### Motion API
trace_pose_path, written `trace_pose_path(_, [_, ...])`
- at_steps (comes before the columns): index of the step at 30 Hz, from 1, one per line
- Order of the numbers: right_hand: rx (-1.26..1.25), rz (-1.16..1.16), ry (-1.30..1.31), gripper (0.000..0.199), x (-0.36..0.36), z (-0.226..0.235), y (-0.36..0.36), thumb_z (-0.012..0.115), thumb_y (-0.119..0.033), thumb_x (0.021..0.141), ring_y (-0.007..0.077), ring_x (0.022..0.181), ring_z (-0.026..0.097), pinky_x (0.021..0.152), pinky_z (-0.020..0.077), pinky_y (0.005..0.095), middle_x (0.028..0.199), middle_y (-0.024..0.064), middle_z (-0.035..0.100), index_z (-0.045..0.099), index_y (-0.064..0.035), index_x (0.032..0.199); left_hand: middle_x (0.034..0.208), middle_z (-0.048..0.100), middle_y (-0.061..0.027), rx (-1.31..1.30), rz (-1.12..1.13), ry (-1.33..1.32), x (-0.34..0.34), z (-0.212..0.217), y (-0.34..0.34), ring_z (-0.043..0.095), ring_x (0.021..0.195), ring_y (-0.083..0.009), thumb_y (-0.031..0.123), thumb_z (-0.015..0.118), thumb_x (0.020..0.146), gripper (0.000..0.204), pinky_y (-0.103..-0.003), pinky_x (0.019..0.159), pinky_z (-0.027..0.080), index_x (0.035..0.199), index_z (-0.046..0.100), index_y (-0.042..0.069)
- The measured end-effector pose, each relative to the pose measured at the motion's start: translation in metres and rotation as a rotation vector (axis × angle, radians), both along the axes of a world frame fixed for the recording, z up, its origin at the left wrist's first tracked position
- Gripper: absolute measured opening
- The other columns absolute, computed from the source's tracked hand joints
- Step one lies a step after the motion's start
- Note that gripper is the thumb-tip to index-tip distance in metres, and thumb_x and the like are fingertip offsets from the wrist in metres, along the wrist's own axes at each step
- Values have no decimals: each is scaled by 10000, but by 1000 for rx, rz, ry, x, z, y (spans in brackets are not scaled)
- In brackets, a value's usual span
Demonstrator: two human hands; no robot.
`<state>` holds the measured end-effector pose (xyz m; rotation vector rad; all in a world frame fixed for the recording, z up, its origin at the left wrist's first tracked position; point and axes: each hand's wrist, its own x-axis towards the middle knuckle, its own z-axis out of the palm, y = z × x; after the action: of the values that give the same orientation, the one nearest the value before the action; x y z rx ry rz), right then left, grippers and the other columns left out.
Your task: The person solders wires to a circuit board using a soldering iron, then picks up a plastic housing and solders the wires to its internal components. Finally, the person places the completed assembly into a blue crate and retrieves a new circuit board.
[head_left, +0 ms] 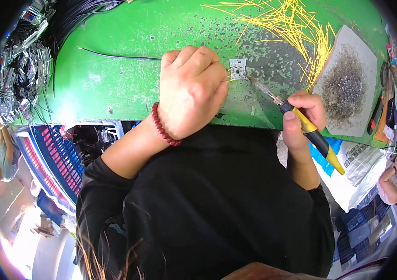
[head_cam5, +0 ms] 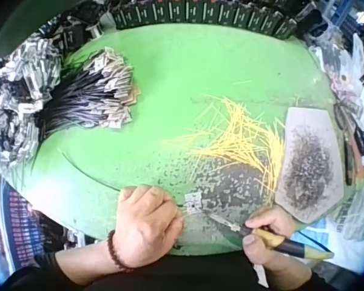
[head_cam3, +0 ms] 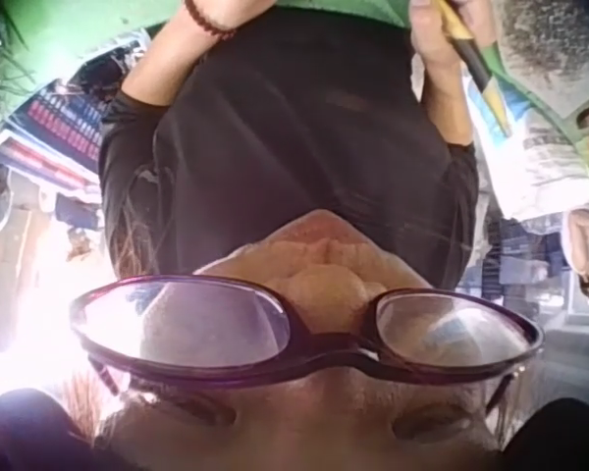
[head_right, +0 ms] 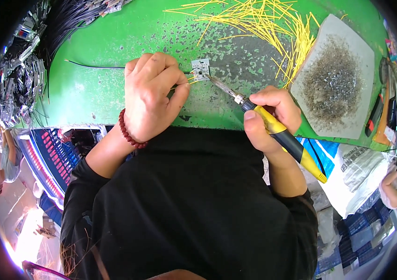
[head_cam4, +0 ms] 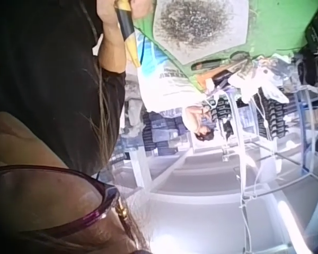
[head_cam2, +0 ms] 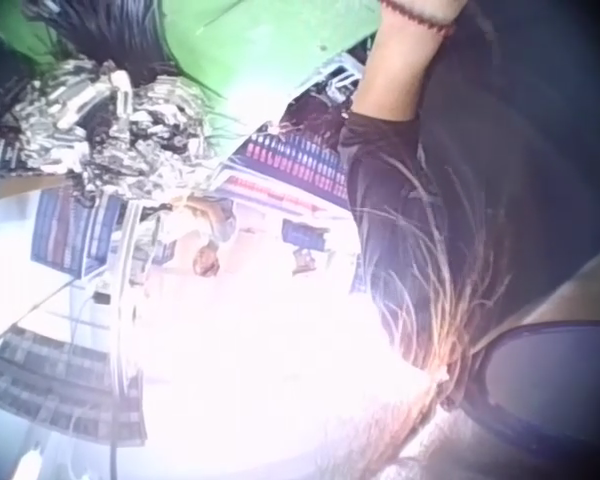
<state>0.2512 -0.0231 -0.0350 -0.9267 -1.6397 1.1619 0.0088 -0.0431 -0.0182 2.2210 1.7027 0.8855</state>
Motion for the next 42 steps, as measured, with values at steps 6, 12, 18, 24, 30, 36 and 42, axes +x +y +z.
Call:
trace_pose_path(6, [-1,12,-6,226,-4,1,2,697,-139,789,99,607,468,538,357,242,762,71,575,566,-14,925,840,564,-15,15,12,9,-2,-5,1,552,783,-210,65,719,677,129,-352,733,378,724,608,112])
trace_pose_path(12, [-1,42,-39,244,-5,4,3,710,-166,791,102,576,469,518,357,241,722,67,576,572,-12,920,834,567,-9,19,21,12,-1,-6,0,555,777,-206,63,719,664,133,-351,729,380,713,606,113])
trace_pose_path(18, [6,59,-34,254,-4,1,3,715,-175,789,101,569,473,512,357,238,710,69,576,576,-6,919,826,569,-7,19,16,5,-1,-6,1,560,782,-206,67,721,659,132,-349,730,381,706,608,116])
trace_pose_path(24, [24,56,-50,244,-6,3,5,706,-147,796,102,596,476,536,369,242,732,69,569,573,-5,942,830,572,-7,21,15,7,-3,-6,4,562,784,-207,79,722,662,126,-351,731,380,704,610,119])
trace_pose_path(30, [-124,17,72,413,-22,0,-1,721,-177,873,110,719,575,696,473,235,910,119,681,523,-9,1194,822,593,-17,26,47,17,-6,-2,0,572,789,-214,84,717,646,132,-368,712,377,688,597,119])
trace_pose_path(36, [325,120,-315,219,-50,11,20,711,-40,821,281,685,689,624,539,342,817,153,706,683,-34,1038,825,552,-54,85,10,-25,-8,-7,-5,545,787,-228,137,688,617,142,-391,681,381,702,578,112])
trace_pose_path(42, [415,163,-269,285,-48,3,29,610,-139,923,212,638,656,596,526,320,893,168,714,588,-7,1175,830,612,-61,90,64,-153,-58,26,-1,607,749,-265,135,712,710,116,-399,676,470,765,614,105])
